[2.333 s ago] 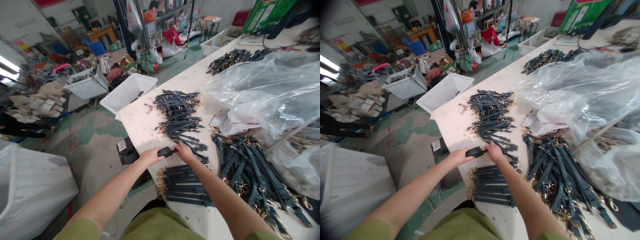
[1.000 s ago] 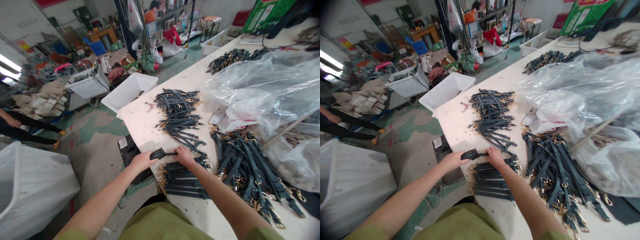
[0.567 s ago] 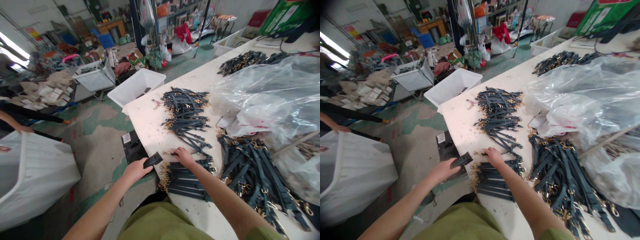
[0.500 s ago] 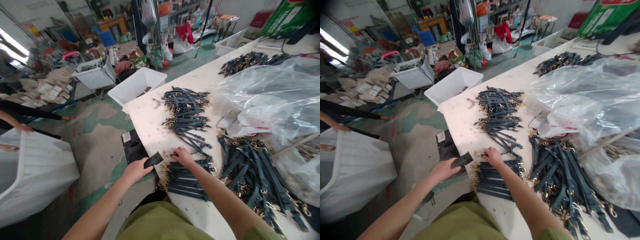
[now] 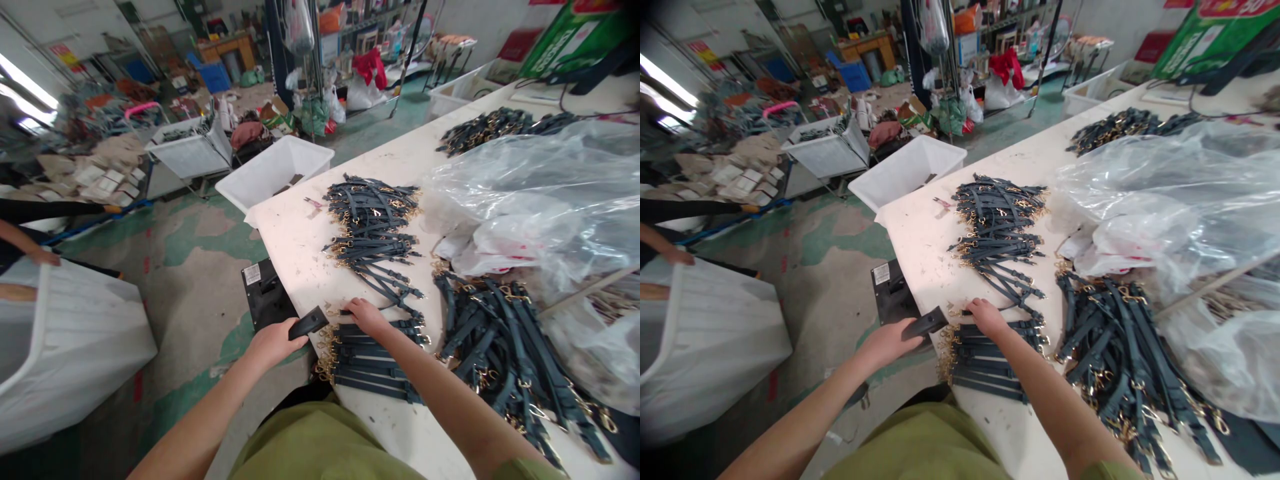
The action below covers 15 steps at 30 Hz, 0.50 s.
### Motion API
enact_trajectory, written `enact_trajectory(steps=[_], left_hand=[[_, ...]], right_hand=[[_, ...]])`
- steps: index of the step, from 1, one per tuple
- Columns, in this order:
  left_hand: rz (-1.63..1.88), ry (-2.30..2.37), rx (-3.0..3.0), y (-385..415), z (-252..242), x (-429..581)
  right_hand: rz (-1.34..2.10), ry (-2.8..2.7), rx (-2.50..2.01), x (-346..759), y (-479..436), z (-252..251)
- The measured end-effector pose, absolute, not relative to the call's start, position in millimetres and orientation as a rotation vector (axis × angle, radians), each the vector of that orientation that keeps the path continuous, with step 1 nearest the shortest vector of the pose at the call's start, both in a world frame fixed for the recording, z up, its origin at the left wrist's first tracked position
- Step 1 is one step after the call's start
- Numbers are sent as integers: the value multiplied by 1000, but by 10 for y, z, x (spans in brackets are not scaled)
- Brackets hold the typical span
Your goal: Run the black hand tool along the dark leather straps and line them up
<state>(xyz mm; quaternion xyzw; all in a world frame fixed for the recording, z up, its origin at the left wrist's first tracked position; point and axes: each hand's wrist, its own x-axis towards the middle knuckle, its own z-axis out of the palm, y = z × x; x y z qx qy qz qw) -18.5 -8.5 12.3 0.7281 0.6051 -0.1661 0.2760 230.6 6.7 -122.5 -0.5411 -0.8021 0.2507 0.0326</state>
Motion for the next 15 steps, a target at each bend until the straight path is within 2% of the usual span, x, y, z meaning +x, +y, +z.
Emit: enact_trajectory(steps=[15], left_hand=[[-452,1568,1985,-122,82,-162]], right_hand=[[761,-2578,-1776,2243,106,-1184]])
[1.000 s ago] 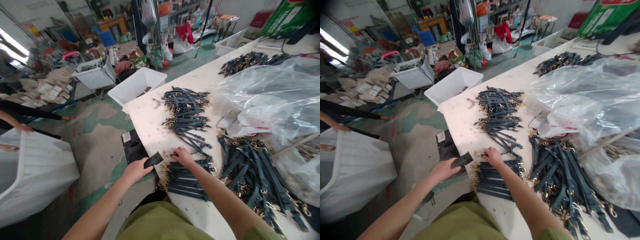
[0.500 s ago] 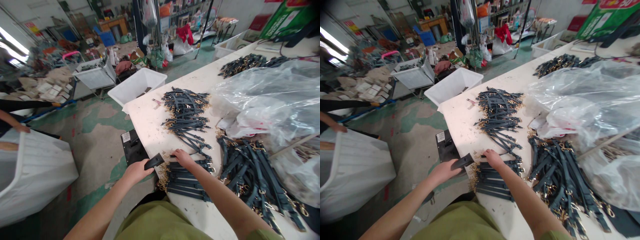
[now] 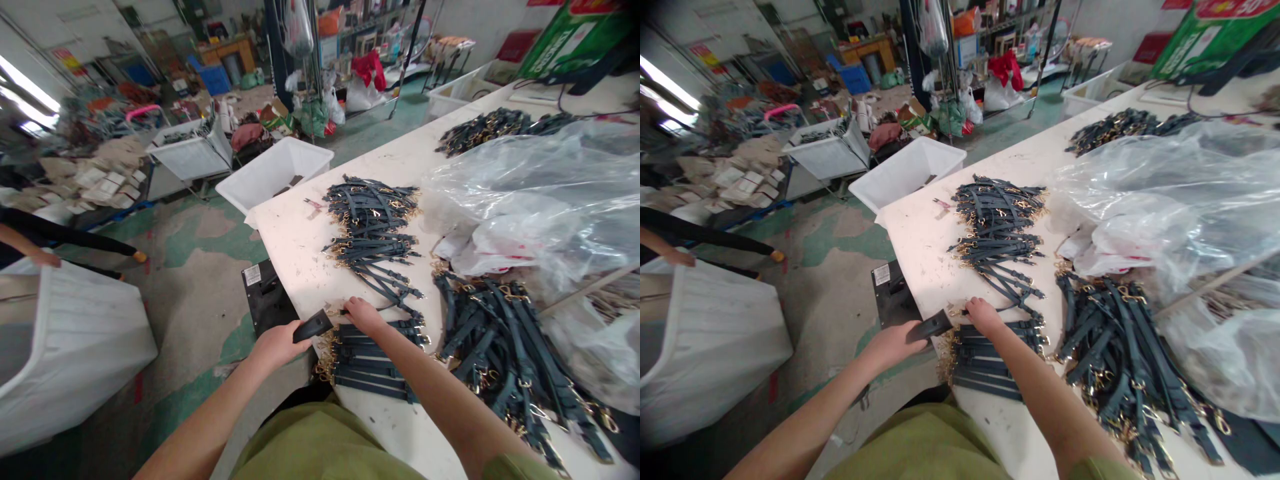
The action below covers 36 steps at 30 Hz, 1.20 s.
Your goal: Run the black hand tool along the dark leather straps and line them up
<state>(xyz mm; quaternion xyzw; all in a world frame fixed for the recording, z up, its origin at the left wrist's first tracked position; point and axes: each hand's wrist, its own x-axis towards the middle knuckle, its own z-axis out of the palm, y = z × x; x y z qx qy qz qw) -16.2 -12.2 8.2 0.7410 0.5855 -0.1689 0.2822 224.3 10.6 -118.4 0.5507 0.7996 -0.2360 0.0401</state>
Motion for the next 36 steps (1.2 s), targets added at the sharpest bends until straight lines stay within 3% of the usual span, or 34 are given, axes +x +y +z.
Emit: enact_trajectory(steps=[23,36], left_hand=[[-429,1556,1993,-185,128,-134],[-431,1557,2034,-294,198,-144]], right_hand=[[-771,2525,1649,2270,126,-1178],[-924,2633,1578,2312,106,-1484]])
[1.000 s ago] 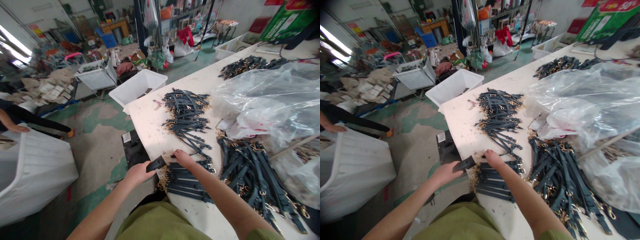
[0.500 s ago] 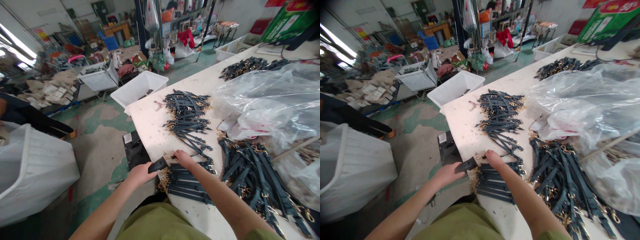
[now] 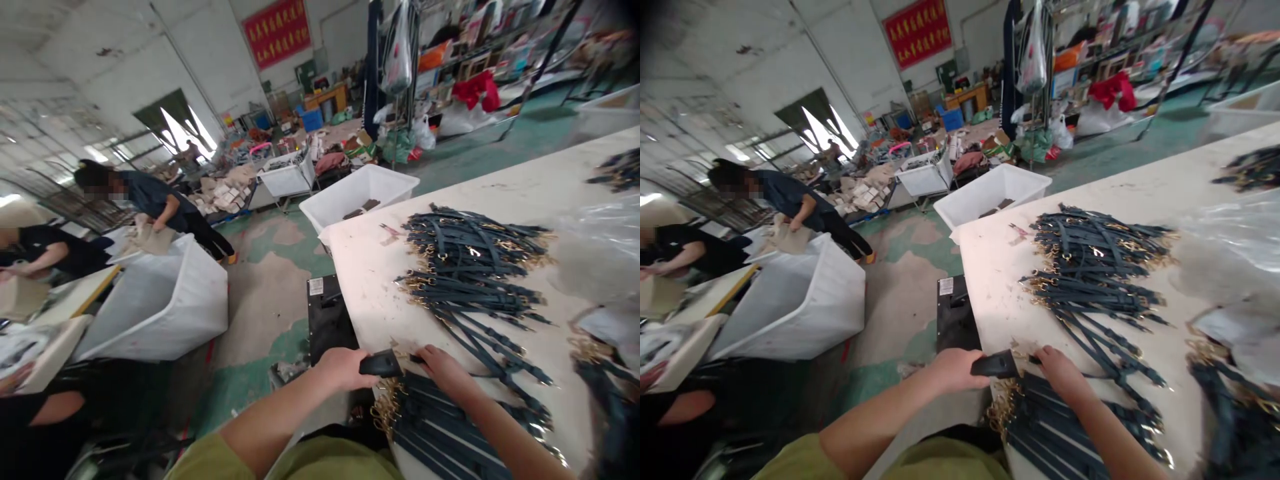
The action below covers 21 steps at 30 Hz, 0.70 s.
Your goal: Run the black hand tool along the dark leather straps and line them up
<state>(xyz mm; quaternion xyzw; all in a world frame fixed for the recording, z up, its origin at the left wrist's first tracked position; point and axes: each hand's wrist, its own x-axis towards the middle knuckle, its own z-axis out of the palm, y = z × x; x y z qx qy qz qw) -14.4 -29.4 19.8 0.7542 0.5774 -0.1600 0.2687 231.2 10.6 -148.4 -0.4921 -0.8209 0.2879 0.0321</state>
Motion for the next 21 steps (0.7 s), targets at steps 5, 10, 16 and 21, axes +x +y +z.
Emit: enact_trajectory(steps=[5,10,16,21], left_hand=[[-455,1560,2014,-336,174,-173],[-445,1568,1988,-365,193,-160],[-444,1596,1925,-376,254,-152],[-410,1609,1962,-384,259,-137]], right_hand=[[872,-2539,-1461,2361,99,-1632],[938,-2487,-1430,2389,130,-1801],[967,-2454,-1442,2410,150,-2006],[951,-2505,-1456,2379,134,-1753]])
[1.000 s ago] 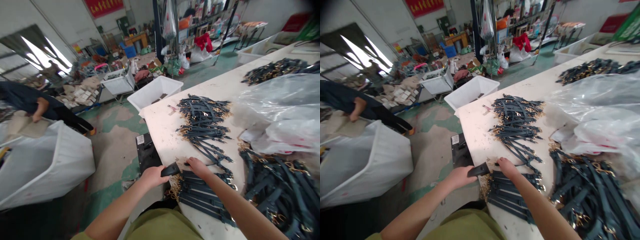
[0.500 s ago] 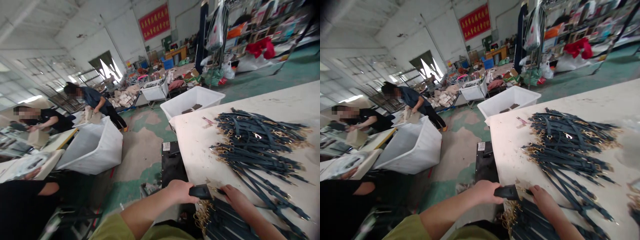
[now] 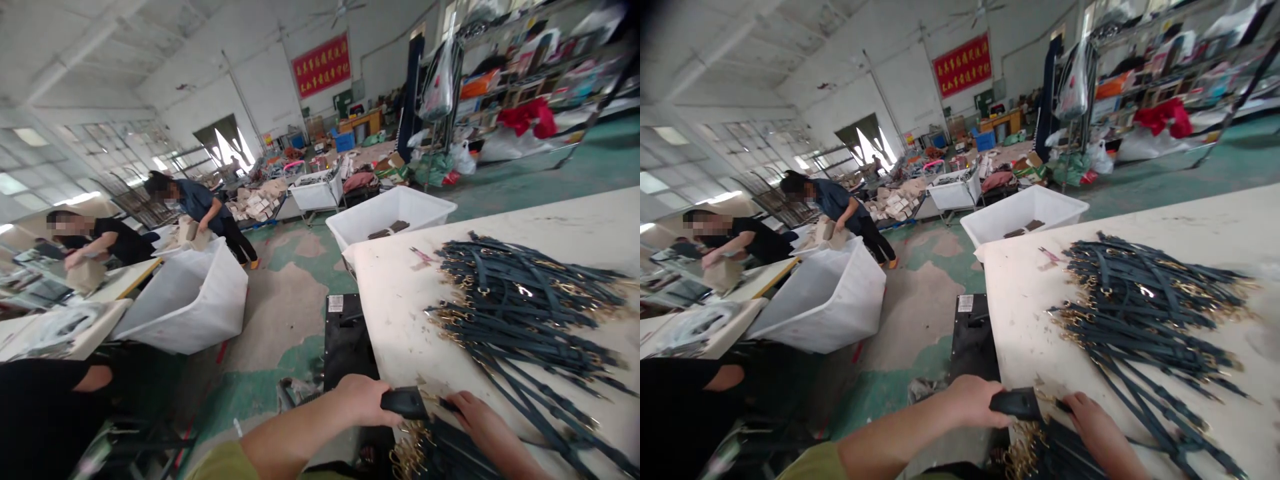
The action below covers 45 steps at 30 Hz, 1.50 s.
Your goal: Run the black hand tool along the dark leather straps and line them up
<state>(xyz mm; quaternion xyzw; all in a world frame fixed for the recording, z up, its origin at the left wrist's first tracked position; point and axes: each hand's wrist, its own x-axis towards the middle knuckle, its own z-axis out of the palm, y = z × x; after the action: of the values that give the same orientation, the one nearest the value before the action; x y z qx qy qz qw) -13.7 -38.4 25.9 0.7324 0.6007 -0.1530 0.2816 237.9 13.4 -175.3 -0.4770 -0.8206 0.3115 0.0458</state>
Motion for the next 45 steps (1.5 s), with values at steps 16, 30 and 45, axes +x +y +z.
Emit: enact_trajectory(steps=[16,30,45], left_hand=[[-529,1498,2086,-125,111,1],[-574,1426,2185,315,32,493],[-429,1593,2001,100,198,-104]], right_hand=[[751,-2312,-1838,2532,69,-1227],[654,-2231,-1965,2683,-32,-1314],[666,-2087,-2234,2333,459,-1177]])
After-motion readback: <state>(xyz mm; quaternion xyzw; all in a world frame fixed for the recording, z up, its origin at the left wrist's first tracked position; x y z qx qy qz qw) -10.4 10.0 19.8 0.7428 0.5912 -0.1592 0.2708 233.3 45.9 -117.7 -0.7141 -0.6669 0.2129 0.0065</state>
